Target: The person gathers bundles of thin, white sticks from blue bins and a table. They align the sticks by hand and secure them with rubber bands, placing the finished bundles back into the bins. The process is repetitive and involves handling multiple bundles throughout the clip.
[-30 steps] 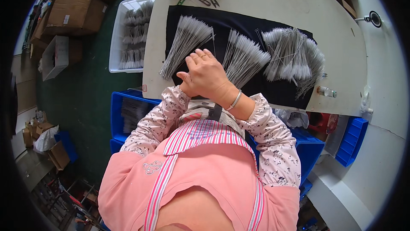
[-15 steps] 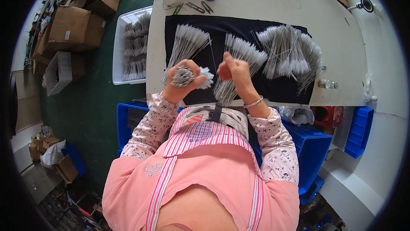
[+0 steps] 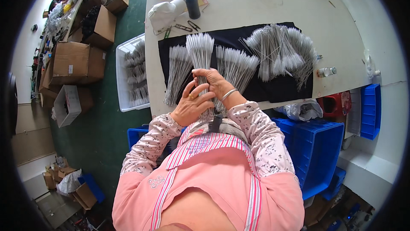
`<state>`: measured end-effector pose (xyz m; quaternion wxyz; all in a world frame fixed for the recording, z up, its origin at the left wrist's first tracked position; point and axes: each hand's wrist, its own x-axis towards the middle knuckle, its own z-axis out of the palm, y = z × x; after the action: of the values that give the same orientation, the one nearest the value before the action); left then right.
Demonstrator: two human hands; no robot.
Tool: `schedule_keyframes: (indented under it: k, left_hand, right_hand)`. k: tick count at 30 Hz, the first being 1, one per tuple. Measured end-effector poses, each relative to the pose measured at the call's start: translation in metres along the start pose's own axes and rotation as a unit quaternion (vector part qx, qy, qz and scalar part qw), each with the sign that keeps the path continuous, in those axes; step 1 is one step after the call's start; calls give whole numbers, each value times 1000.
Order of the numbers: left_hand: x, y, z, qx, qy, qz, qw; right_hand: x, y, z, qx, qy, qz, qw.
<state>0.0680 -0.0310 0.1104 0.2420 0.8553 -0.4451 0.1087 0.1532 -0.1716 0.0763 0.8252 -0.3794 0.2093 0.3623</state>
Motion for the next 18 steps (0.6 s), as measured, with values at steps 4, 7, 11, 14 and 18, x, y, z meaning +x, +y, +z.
schedule_keyframes:
  k: [4, 7, 11, 14, 18]
  left_hand:
    - [-23, -4, 8, -54, -15, -119, 991]
    - [-34, -9, 24, -301, 118, -331, 887]
    - [-28, -19, 64, -707, 200, -402, 546]
    - [-23, -8, 71, -733, 205, -407, 504]
    - [-30, 1, 82, -693, 213, -418, 548]
  right_hand:
    - [12, 15, -19, -166, 45, -227, 959]
    - [-1, 34, -24, -178, -15, -255, 950]
    - [-9, 66, -12, -173, -47, -245, 953]
    - [-17, 65, -12, -162, -48, -236, 957]
    - [-18, 65, -15, -393, 70, -389, 831]
